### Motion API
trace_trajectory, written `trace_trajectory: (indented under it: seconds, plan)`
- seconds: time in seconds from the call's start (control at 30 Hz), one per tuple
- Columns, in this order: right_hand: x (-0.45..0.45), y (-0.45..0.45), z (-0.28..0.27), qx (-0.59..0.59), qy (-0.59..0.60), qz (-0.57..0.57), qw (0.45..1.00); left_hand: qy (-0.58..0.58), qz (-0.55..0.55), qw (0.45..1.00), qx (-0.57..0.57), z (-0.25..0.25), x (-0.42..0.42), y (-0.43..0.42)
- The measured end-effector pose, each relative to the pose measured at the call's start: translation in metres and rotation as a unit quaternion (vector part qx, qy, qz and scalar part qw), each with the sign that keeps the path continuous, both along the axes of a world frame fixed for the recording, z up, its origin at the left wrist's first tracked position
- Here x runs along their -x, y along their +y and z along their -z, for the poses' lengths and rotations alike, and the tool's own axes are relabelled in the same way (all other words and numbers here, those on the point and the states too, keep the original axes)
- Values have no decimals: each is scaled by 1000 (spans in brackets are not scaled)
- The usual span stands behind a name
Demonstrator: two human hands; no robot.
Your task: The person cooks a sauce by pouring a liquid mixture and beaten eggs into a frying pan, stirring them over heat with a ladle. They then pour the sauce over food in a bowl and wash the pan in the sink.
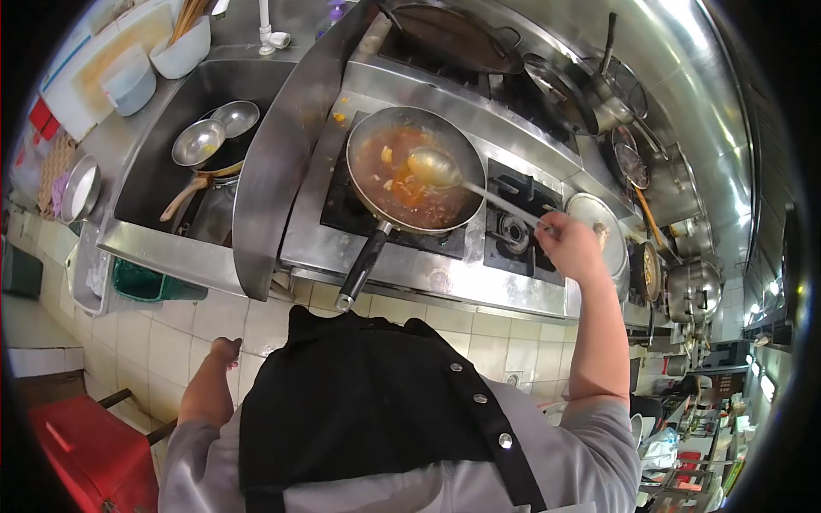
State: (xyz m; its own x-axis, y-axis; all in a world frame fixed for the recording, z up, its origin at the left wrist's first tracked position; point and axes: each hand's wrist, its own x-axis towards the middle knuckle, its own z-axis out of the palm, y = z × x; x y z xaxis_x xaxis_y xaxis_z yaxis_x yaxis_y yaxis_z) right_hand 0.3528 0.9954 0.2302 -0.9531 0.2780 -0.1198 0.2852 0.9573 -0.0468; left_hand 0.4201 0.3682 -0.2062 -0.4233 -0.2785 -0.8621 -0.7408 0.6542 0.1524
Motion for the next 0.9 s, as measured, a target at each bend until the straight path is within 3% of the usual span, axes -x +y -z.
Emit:
trace_trajectory:
  seconds: [0.1, 0.2, 0.3, 0.5, 0.63, 0.8, 0.9]
  plan:
    - [3, 5, -4, -107, 40, -22, 993, -18, 5, 1000, 6, 0, -3, -2]
    - [2, -3, -16, -166, -5, -24, 986, -25, -6, 1000, 12, -2, -3, -2]
    - [0, -7, -19, -160, -45, -33, 985, -17, -8, 1000, 14, -2, -4, -3]
    - [7, -8, -16, 12, -41, -55, 998, -10, 11, 1000, 2, -1, -3, -3]
    - [23, -17, -30, -43, -3, -23, 999, -11, 13, 1000, 12, 1, -2, -4]
    - [60, 13, 8, -162, 73, -42, 983, -22, 22, 999, 11, 2, -4, -6]
    - [75, 18, 38, -157, 79, -49, 983, -16, 6, 1000, 7, 5, -8, -8]
